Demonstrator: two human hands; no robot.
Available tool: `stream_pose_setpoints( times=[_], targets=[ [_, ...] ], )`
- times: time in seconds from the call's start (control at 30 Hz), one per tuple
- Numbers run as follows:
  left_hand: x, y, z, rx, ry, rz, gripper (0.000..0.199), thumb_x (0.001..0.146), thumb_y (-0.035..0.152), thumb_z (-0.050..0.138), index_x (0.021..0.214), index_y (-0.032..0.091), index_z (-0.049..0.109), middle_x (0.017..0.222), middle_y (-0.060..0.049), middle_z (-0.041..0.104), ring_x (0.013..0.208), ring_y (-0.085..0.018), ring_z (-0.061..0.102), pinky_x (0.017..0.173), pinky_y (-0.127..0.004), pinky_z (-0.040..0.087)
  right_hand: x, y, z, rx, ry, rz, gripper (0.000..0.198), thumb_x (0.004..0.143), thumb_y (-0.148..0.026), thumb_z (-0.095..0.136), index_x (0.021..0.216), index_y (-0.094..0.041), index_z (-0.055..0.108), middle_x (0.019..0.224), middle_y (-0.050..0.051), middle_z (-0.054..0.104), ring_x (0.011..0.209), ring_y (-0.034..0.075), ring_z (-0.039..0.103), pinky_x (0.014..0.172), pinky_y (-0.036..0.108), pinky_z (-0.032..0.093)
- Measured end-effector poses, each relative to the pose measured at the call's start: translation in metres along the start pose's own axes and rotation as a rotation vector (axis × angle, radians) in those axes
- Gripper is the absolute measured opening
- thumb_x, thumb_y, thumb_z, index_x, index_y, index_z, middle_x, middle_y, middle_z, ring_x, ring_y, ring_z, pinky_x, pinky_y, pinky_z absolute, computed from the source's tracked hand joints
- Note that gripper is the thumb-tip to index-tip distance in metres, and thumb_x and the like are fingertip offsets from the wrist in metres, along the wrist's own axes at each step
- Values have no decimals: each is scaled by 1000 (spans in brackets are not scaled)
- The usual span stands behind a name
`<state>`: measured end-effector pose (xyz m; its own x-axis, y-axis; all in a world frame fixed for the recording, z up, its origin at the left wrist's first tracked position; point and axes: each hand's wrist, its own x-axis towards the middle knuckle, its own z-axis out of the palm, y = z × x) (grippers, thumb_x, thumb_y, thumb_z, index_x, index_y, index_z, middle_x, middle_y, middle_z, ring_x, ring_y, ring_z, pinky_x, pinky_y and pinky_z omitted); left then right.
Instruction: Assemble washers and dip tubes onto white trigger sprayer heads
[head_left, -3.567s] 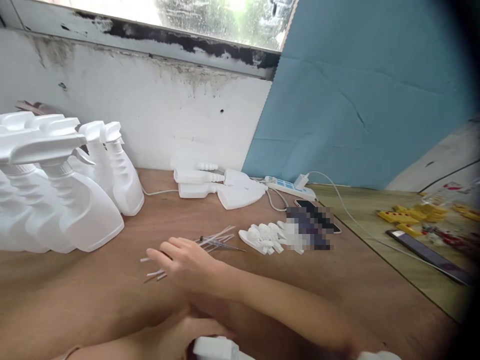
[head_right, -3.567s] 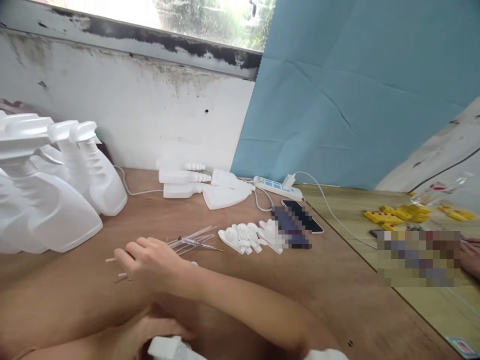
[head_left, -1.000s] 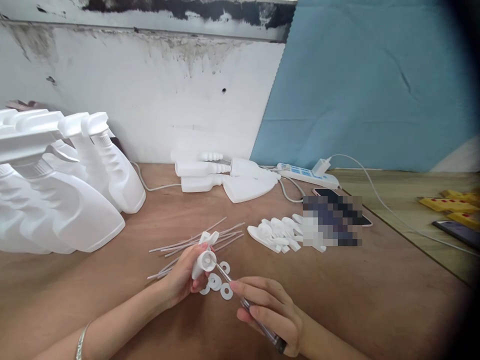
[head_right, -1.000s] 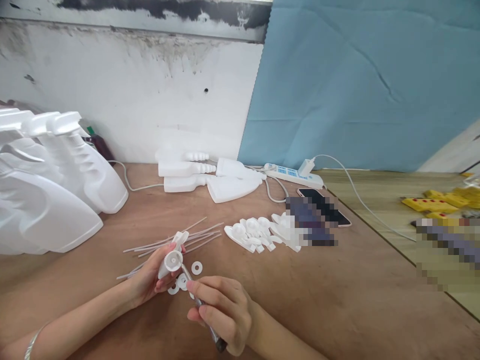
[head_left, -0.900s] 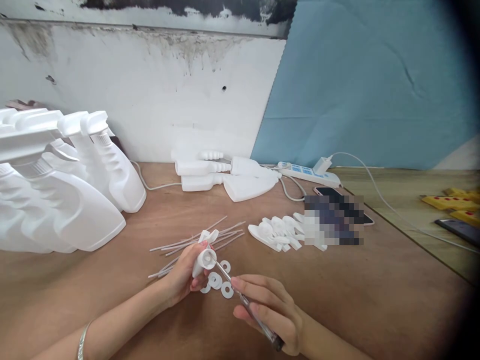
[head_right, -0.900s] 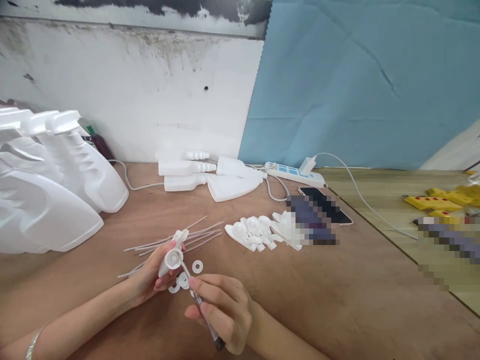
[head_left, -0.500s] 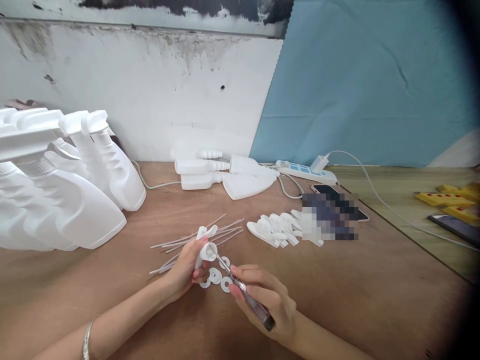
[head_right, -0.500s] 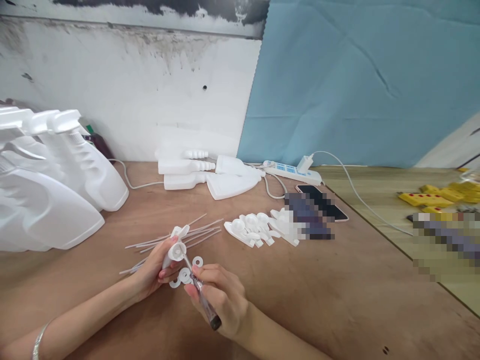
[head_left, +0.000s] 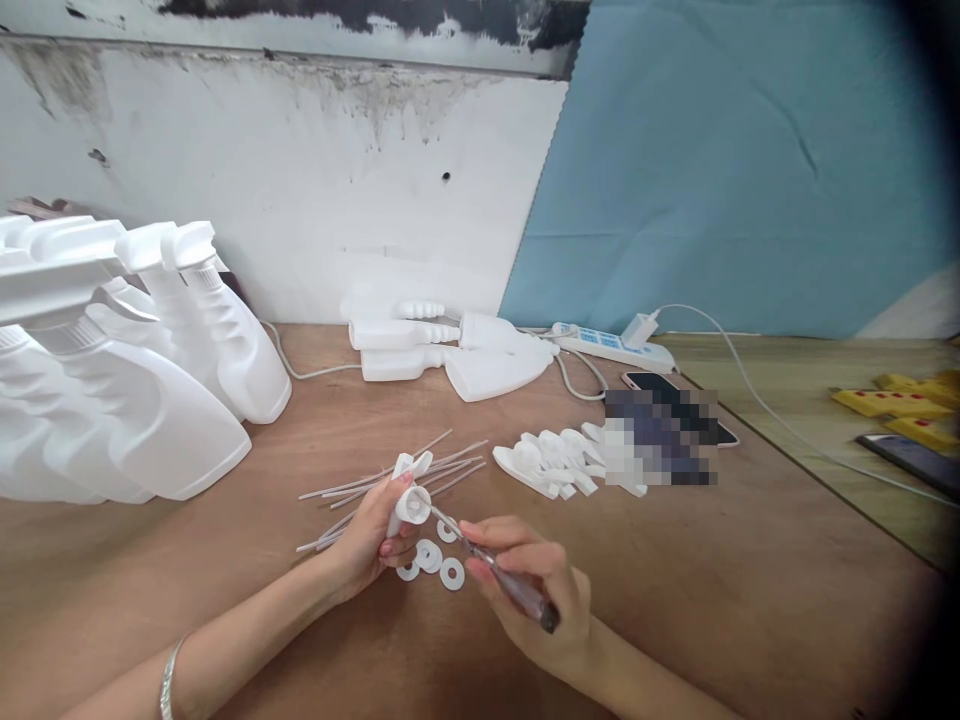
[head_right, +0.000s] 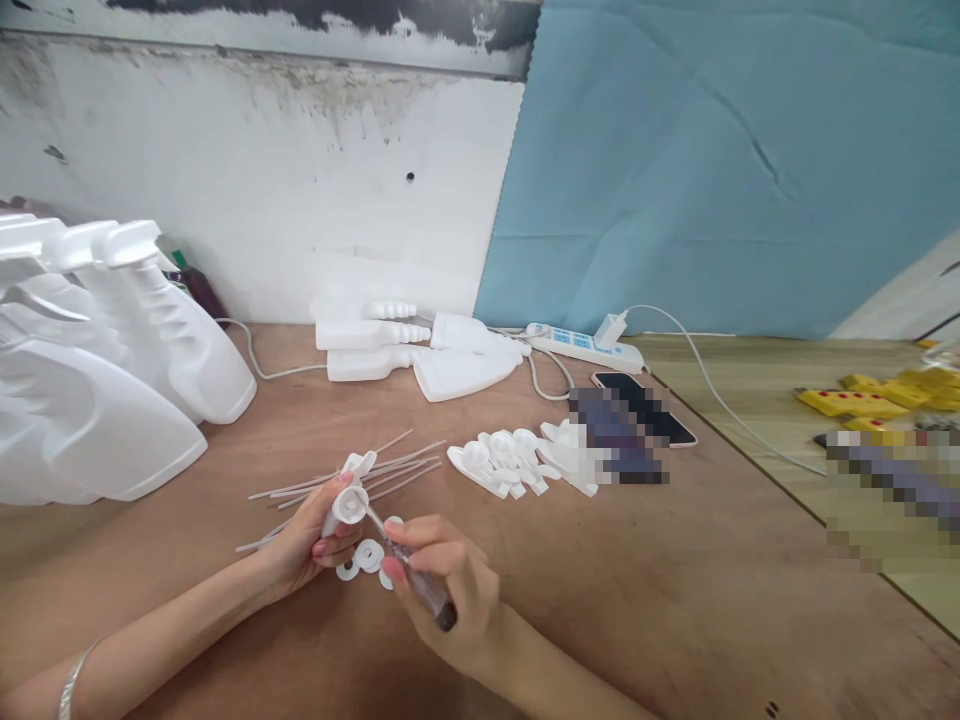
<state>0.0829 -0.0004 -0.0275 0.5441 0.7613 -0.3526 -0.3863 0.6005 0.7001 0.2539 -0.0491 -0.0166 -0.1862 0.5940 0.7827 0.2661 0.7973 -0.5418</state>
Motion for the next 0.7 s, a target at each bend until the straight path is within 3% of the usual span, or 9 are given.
stream_pose_setpoints(
  times=[0.1, 0.17, 0.27, 0.43, 0.53, 0.6, 0.7],
  targets=[
    [1, -1, -1, -18, -10, 8, 41, 74, 52, 56, 67, 16, 37, 45, 9, 37, 30, 1, 17, 31, -12, 7, 4, -2, -1, -133, -139, -216, 31, 73, -1, 56, 94, -19, 44, 93, 11, 68, 86, 18, 65, 71, 33, 57],
    [1, -1, -1, -32, -12, -5, 42, 74, 54, 55, 66, 16, 37, 45, 9, 35, 31, 2, 15, 32, -13, 6, 5, -2, 0, -160, -155, -239, 31, 72, 0, 57, 92, -19, 45, 92, 11, 68, 86, 18, 65, 71, 32, 57],
    [0, 0, -2, -29, -11, -31, 44, 72, 54, 56, 65, 16, 36, 45, 10, 33, 31, 1, 15, 32, -12, 6, 3, -2, 1, -88, -42, -110, 30, 72, 1, 57, 90, -19, 45, 89, 9, 67, 82, 17, 65, 69, 31, 57],
    [-1, 3, -4, 13, -29, -86, 44, 70, 53, 60, 65, 17, 35, 45, 10, 35, 30, 2, 15, 32, -12, 5, 3, -2, -2, 38, 49, 264, 19, 78, -8, 55, 83, -21, 42, 85, 6, 68, 80, 16, 67, 63, 27, 56],
    [-2, 4, -3, 42, -27, -96, 45, 69, 54, 60, 65, 17, 34, 45, 10, 35, 30, 2, 15, 32, -12, 5, 5, -1, -4, 69, 90, 363, 16, 80, -12, 54, 82, -21, 41, 83, 7, 68, 78, 17, 67, 60, 26, 56],
    [-3, 4, -1, 61, -13, -77, 45, 69, 54, 60, 65, 17, 34, 45, 10, 34, 30, 2, 15, 32, -13, 5, 5, -1, -5, 45, 95, 285, 18, 79, -10, 55, 84, -21, 40, 83, 7, 69, 78, 17, 67, 61, 27, 56],
    [-3, 4, 3, 81, -12, -54, 44, 71, 54, 58, 65, 17, 34, 45, 10, 33, 31, 1, 14, 33, -13, 5, 5, -2, -4, -58, -3, -40, 27, 75, -5, 57, 89, -22, 42, 87, 8, 69, 78, 16, 67, 64, 29, 57]
  ],
)
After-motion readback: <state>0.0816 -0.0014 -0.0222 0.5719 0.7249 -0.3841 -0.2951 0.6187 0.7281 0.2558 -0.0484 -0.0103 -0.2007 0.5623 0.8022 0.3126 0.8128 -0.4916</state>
